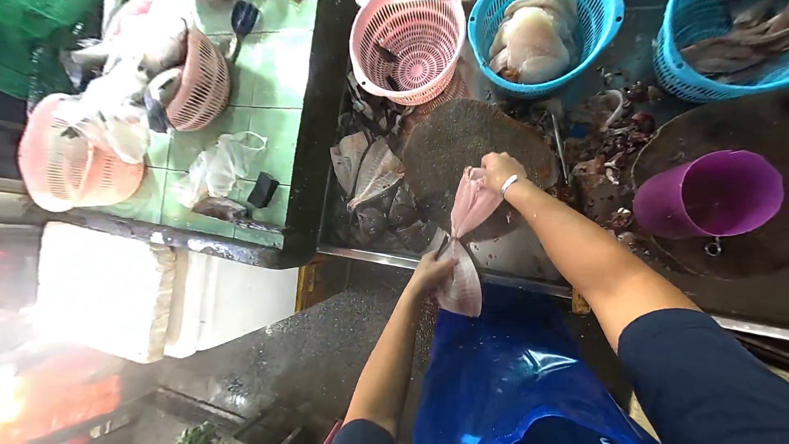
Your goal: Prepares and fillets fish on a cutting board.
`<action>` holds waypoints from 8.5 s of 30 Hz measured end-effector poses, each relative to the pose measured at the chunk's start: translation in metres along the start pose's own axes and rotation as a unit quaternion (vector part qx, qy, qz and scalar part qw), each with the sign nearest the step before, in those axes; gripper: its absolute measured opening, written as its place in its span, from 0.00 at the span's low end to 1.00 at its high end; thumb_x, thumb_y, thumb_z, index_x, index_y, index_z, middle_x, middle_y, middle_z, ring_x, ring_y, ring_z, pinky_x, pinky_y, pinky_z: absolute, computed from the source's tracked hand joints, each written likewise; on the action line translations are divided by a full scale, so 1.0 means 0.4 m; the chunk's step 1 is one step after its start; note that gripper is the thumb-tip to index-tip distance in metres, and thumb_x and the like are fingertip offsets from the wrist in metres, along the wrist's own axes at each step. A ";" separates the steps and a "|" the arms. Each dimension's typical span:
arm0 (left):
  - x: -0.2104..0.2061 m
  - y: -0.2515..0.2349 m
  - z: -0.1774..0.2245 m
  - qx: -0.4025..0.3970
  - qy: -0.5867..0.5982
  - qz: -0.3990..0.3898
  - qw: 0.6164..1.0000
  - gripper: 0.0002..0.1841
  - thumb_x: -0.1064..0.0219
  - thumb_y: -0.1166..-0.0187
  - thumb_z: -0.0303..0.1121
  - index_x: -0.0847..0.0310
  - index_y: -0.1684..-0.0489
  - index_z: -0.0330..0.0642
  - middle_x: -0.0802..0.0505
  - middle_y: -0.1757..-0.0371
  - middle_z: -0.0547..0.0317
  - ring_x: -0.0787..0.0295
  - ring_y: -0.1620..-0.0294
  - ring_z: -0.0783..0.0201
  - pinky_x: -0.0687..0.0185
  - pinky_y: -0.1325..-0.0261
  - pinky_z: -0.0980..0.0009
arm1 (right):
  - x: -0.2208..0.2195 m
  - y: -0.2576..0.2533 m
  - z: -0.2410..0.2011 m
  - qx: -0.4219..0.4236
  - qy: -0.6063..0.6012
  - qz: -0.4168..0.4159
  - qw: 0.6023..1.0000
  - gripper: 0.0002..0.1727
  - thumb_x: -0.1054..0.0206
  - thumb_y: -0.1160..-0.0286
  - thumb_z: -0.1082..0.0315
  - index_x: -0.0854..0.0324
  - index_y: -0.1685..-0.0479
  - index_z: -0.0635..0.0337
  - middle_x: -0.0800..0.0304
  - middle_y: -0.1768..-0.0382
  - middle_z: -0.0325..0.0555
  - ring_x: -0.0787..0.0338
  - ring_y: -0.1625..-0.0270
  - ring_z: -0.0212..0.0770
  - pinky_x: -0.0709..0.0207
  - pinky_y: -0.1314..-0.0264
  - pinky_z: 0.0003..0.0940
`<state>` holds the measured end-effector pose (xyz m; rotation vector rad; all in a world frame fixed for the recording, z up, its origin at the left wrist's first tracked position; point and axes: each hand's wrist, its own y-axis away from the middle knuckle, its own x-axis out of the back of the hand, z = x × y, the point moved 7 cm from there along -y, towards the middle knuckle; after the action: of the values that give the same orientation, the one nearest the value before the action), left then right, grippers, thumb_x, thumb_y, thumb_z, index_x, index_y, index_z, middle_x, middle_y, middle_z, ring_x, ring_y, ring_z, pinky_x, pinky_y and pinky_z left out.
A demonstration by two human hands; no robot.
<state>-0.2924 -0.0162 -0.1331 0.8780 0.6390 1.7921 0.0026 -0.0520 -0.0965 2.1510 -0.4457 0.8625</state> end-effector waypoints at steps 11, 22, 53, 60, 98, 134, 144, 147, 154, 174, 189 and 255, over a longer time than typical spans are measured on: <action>0.000 -0.038 -0.011 -0.015 0.038 -0.015 0.999 0.23 0.26 0.23 0.49 0.16 0.38 0.42 0.06 0.63 0.52 0.09 0.69 0.62 0.11 0.61 0.61 | -0.005 -0.020 0.022 -0.025 -0.013 0.014 1.000 0.19 0.29 0.24 0.54 0.10 0.42 0.57 0.08 0.43 0.62 0.11 0.35 0.65 0.21 0.36 0.73; -0.002 -0.033 -0.005 -0.015 0.045 -0.017 0.999 0.25 0.25 0.23 0.47 0.18 0.34 0.39 0.07 0.62 0.54 0.11 0.69 0.65 0.12 0.60 0.64 | 0.407 0.464 0.512 -0.180 -0.012 0.296 0.938 0.20 0.43 0.18 0.68 0.20 0.37 0.75 0.20 0.34 0.80 0.21 0.28 0.78 0.30 0.29 0.78; 0.045 -0.093 0.025 -0.125 -0.074 -0.101 0.984 0.22 0.28 0.21 0.50 0.13 0.48 0.37 0.06 0.60 0.46 0.08 0.61 0.54 0.12 0.50 0.49 | -0.227 0.628 0.196 -0.079 -0.114 0.209 0.968 0.38 0.36 0.21 0.65 0.38 0.07 0.43 0.12 0.31 0.59 0.08 0.36 0.61 0.18 0.33 0.65; 0.045 -0.081 0.021 -0.151 -0.026 -0.094 0.984 0.18 0.29 0.19 0.43 0.13 0.41 0.41 0.05 0.54 0.50 0.08 0.55 0.59 0.13 0.44 0.52 | -0.360 0.536 0.068 0.003 0.088 0.049 0.995 0.29 0.59 0.07 0.42 0.39 0.08 0.23 0.07 0.45 0.54 0.06 0.48 0.59 0.15 0.47 0.62; 0.079 -0.105 -0.020 -0.173 0.005 -0.114 0.978 0.14 0.22 0.25 0.40 0.10 0.53 0.40 0.06 0.64 0.53 0.10 0.66 0.63 0.13 0.55 0.59 | -0.402 0.485 0.044 -0.021 0.157 0.045 0.986 0.30 0.61 0.05 0.43 0.47 0.05 0.22 0.10 0.42 0.61 0.07 0.49 0.65 0.15 0.51 0.63; 0.091 -0.132 0.012 -0.180 -0.103 0.007 0.978 0.13 0.22 0.29 0.48 0.07 0.62 0.49 0.04 0.64 0.57 0.06 0.59 0.58 0.14 0.50 0.43 | -0.410 0.485 0.057 -0.022 0.132 0.050 0.990 0.30 0.63 0.06 0.41 0.44 0.06 0.21 0.09 0.40 0.57 0.06 0.47 0.61 0.14 0.48 0.60; 0.096 -0.132 0.005 -0.238 -0.046 -0.047 0.969 0.11 0.28 0.20 0.43 0.08 0.49 0.49 0.04 0.55 0.56 0.06 0.55 0.61 0.12 0.46 0.49 | -0.420 0.454 0.054 -0.033 0.142 0.079 0.986 0.30 0.61 0.06 0.42 0.47 0.05 0.21 0.09 0.40 0.59 0.06 0.49 0.63 0.14 0.50 0.62; 0.092 -0.133 0.017 -0.250 -0.077 -0.046 0.964 0.12 0.28 0.19 0.44 0.08 0.48 0.50 0.03 0.54 0.57 0.06 0.53 0.60 0.12 0.44 0.47 | -0.412 0.473 0.062 -0.039 0.161 0.088 0.982 0.31 0.62 0.06 0.43 0.42 0.06 0.28 0.09 0.39 0.60 0.06 0.48 0.63 0.14 0.50 0.60; 0.075 -0.116 0.050 -0.191 -0.042 -0.115 0.974 0.23 0.30 0.19 0.36 0.21 0.25 0.45 0.08 0.39 0.47 0.09 0.41 0.55 0.16 0.34 0.49 | -0.321 0.363 -0.011 -0.030 -0.082 0.028 0.996 0.27 0.48 0.07 0.47 0.31 0.11 0.33 0.05 0.45 0.54 0.05 0.48 0.54 0.14 0.40 0.58; 0.037 -0.140 0.063 -0.157 -0.122 -0.047 0.979 0.22 0.49 0.07 0.47 0.11 0.47 0.43 0.06 0.48 0.45 0.10 0.42 0.47 0.22 0.36 0.37 | -0.344 0.438 0.042 -0.061 0.142 0.054 0.987 0.31 0.60 0.06 0.43 0.46 0.05 0.25 0.11 0.35 0.59 0.07 0.44 0.63 0.15 0.44 0.64; 0.030 -0.136 0.033 -0.205 -0.118 -0.034 0.971 0.21 0.47 0.09 0.51 0.10 0.55 0.49 0.07 0.59 0.54 0.10 0.54 0.55 0.18 0.47 0.43 | -0.313 0.358 0.025 -0.076 0.108 0.064 0.989 0.31 0.57 0.06 0.44 0.49 0.04 0.23 0.11 0.35 0.58 0.09 0.38 0.62 0.17 0.37 0.64; 0.038 -0.075 0.056 -0.149 -0.126 0.040 0.980 0.22 0.48 0.08 0.48 0.12 0.58 0.42 0.09 0.64 0.48 0.10 0.59 0.50 0.17 0.51 0.43 | -0.274 0.362 0.100 -0.088 0.117 0.107 0.983 0.30 0.56 0.07 0.41 0.47 0.06 0.19 0.09 0.40 0.57 0.06 0.49 0.62 0.14 0.51 0.65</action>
<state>-0.2618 0.0096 -0.1382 0.9126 0.1696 1.7527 -0.1377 -0.1723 -0.1170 1.8367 -0.6162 1.1375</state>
